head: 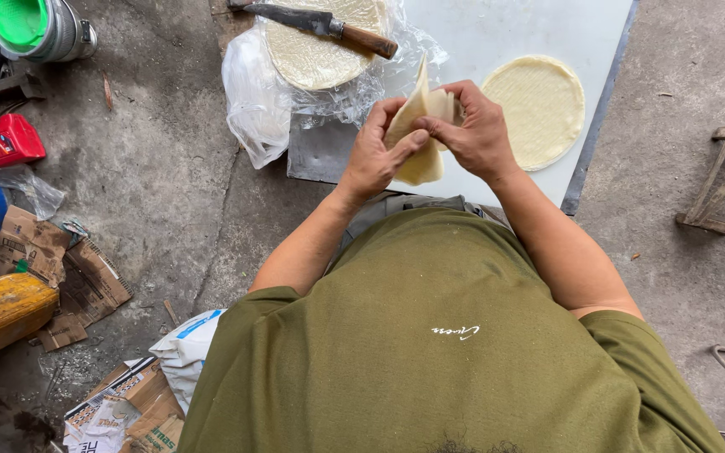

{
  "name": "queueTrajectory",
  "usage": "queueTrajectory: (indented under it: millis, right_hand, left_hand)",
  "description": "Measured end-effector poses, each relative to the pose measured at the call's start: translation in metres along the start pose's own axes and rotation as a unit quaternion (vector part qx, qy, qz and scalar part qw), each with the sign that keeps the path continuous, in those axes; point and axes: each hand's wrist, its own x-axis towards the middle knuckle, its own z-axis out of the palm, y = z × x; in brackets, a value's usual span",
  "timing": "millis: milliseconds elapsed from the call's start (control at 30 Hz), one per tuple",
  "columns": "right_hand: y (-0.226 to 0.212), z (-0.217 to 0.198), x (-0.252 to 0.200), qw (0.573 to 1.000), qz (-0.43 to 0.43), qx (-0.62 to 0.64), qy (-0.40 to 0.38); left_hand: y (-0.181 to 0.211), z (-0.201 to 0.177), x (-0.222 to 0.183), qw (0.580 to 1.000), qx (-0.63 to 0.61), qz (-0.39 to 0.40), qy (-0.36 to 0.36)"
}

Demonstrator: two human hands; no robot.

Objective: The person peels individual circular spring roll wrappers from a large stack and places them onto a separate pile on a white surface.

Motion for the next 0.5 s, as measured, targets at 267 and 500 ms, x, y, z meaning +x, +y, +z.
queueTrajectory:
  millis: [267,500]
  right_hand:
    - [0.016,-0.009,-0.010,0.994,0.095,0.049,0.013]
    - [0.039,-0.026,-0.015,0.949,0.100,0.260,0.149]
  left_hand:
    - [-0.014,-0.001,0.007,0.989,0.119,0.068,0.060]
    - [-0.026,-0.004,0.008,0.989,-0.066,0.026,0.133]
